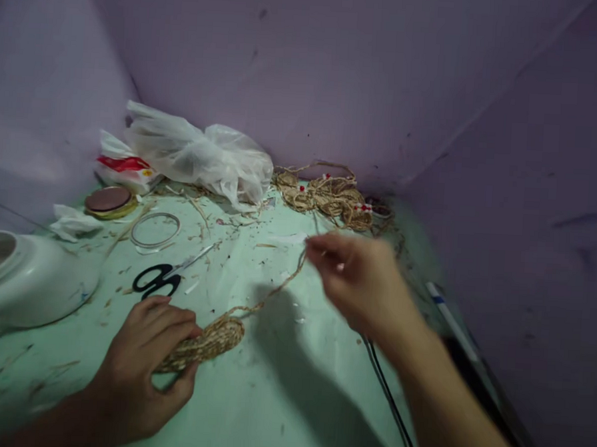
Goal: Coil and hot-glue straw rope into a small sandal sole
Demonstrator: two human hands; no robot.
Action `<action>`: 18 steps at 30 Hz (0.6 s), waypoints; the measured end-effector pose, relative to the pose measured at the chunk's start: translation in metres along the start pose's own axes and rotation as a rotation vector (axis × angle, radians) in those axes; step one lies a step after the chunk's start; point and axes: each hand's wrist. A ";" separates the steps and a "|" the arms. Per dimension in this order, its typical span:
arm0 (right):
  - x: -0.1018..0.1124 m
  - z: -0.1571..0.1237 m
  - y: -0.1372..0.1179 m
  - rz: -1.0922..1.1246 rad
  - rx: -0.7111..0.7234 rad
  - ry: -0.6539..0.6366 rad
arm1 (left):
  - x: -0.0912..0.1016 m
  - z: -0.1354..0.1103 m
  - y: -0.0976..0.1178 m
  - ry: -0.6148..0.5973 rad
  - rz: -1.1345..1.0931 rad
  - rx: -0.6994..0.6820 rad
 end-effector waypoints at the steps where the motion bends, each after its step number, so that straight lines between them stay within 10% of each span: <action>1: -0.013 -0.023 0.007 0.128 0.096 -0.012 | 0.001 0.000 0.001 -0.019 0.012 -0.027; 4: -0.040 -0.073 0.026 0.265 0.186 -0.017 | 0.001 0.001 0.004 -0.071 0.035 -0.056; 7: -0.043 -0.087 0.052 0.191 -0.018 0.070 | -0.003 0.001 0.006 -0.137 0.055 -0.039; 12: -0.022 -0.060 0.097 -0.296 -0.445 0.060 | -0.007 0.001 0.008 -0.236 0.007 0.011; 18: -0.026 -0.023 0.109 -0.212 -0.512 -0.053 | -0.007 0.004 0.004 -0.190 0.012 0.008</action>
Point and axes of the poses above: each hand's wrist, its own z-axis towards the middle knuckle, its own x-axis out of the back of the hand, y = z × x, and after that the axes turned 9 degrees about -x, right-handed
